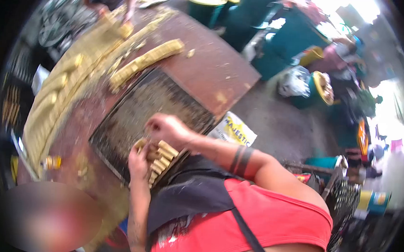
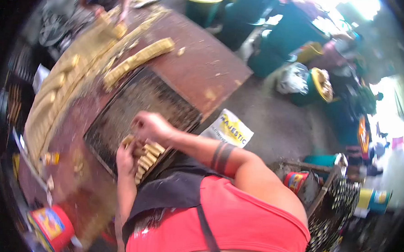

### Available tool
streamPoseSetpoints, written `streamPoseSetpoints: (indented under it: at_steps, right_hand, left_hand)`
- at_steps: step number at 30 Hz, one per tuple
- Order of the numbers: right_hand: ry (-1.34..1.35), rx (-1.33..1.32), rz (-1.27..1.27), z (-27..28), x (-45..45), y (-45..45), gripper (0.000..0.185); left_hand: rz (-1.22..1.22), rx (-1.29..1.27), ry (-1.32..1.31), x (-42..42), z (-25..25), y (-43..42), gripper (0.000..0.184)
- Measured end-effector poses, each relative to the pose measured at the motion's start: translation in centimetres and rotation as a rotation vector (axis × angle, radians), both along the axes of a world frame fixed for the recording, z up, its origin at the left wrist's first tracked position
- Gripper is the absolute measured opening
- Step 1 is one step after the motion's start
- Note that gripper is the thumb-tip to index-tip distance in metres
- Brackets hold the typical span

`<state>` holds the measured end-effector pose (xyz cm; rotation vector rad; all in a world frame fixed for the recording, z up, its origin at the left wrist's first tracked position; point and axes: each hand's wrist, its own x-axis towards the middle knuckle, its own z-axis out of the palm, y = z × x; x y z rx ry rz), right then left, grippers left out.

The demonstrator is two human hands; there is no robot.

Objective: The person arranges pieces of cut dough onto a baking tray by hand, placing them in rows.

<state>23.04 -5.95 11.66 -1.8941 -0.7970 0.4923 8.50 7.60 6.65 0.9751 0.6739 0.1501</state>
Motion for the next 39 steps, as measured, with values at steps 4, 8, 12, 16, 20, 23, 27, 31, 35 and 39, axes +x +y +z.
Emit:
streamPoseSetpoints:
  at_steps: [4,8,12,16,20,23,27,31,35,39]
  right_hand:
    - [0.323,-0.097,-0.001,0.7,2.6,-2.0,0.039]
    - [0.267,-0.252,0.151,-1.8,2.2,-3.8,0.033]
    - [0.066,-0.291,0.228,-2.1,0.4,-3.9,0.029]
    - [-0.259,-0.2,0.101,-2.1,0.0,-3.2,0.026]
    - [0.249,-0.095,0.102,-0.3,0.1,-1.4,0.037]
    - [0.268,-0.103,0.117,-0.7,1.3,-1.3,0.039]
    - [0.22,-0.212,0.141,-1.7,3.7,-3.7,0.026]
    - [-0.199,-0.288,0.265,-2.3,1.6,-5.2,0.025]
    - [0.066,-0.137,0.115,-1.0,1.7,-3.1,0.033]
    - [0.433,0.024,0.142,-2.5,1.8,-1.7,0.034]
  left_hand:
    - [0.077,-0.133,-0.017,-1.6,-0.3,0.8,0.025]
    - [0.151,-0.221,-0.04,-2.0,0.2,0.7,0.03]
    - [0.13,-0.164,-0.029,-1.8,0.4,0.2,0.026]
    - [0.103,-0.078,-0.046,-0.9,-0.2,-0.5,0.02]
    - [0.002,-0.085,-0.018,0.8,0.9,-1.7,0.022]
    - [-0.014,-0.169,0.043,1.4,1.5,-2.2,0.03]
    - [0.058,-0.314,0.022,0.7,2.2,-1.5,0.035]
    - [-0.01,-0.331,-0.088,0.4,1.8,-1.3,0.044]
    - [-0.079,-0.297,-0.121,1.1,2.7,-1.9,0.059]
    - [-0.185,-0.297,-0.087,2.0,3.3,-2.4,0.065]
